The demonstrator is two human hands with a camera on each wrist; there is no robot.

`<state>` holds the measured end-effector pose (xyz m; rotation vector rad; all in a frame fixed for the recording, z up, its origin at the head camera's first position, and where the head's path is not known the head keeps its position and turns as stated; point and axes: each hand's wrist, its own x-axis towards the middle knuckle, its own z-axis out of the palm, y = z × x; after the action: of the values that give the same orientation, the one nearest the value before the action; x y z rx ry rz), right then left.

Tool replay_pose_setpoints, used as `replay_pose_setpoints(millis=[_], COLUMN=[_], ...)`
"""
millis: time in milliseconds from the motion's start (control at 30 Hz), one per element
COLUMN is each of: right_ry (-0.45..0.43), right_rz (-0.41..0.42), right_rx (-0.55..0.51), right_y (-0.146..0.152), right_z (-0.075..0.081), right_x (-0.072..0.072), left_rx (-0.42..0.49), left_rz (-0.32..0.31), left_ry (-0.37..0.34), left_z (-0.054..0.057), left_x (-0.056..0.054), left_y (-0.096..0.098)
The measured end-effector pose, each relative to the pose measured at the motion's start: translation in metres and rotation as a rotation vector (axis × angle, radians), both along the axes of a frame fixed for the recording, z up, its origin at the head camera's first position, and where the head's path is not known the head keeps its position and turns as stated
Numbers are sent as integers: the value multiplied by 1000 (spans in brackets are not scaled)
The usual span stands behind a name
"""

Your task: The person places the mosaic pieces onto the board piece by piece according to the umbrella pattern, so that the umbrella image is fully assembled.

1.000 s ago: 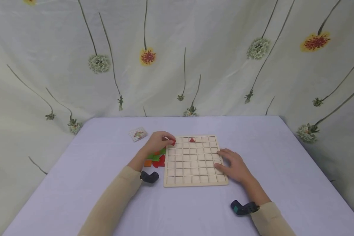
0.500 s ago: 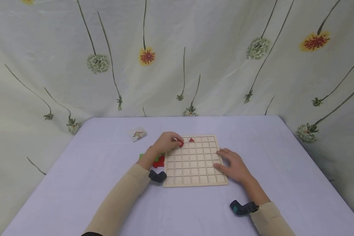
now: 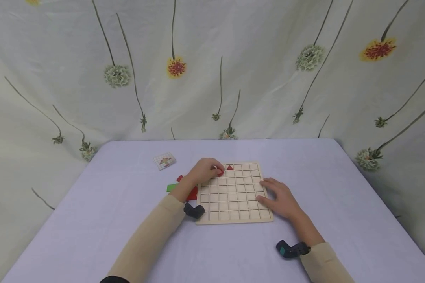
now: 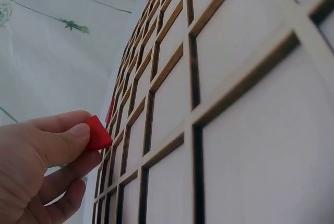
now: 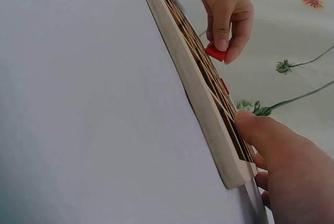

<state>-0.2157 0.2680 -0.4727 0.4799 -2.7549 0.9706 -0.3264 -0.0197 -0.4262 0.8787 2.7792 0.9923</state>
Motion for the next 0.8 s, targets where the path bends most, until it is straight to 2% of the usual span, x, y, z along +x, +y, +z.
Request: replay_pose_setpoints(millis=[200,333,567,800], right_ry=[-6,-2,5,8], right_rz=[-2,3,4,2], right_rx=[-3,-3,-1,4], right_y=[1,1,1,2], right_z=[-1,-1,-3,-3], right_x=[0,-1,-2,-2], left_rx=[-53,-72,-51,-33], left_rz=[-18,-8,-3,-1], left_ry=[14,22,48,97], left_z=[2,0,-3,-9], left_x=[0,2,8,7], left_y=[5,9,13,15])
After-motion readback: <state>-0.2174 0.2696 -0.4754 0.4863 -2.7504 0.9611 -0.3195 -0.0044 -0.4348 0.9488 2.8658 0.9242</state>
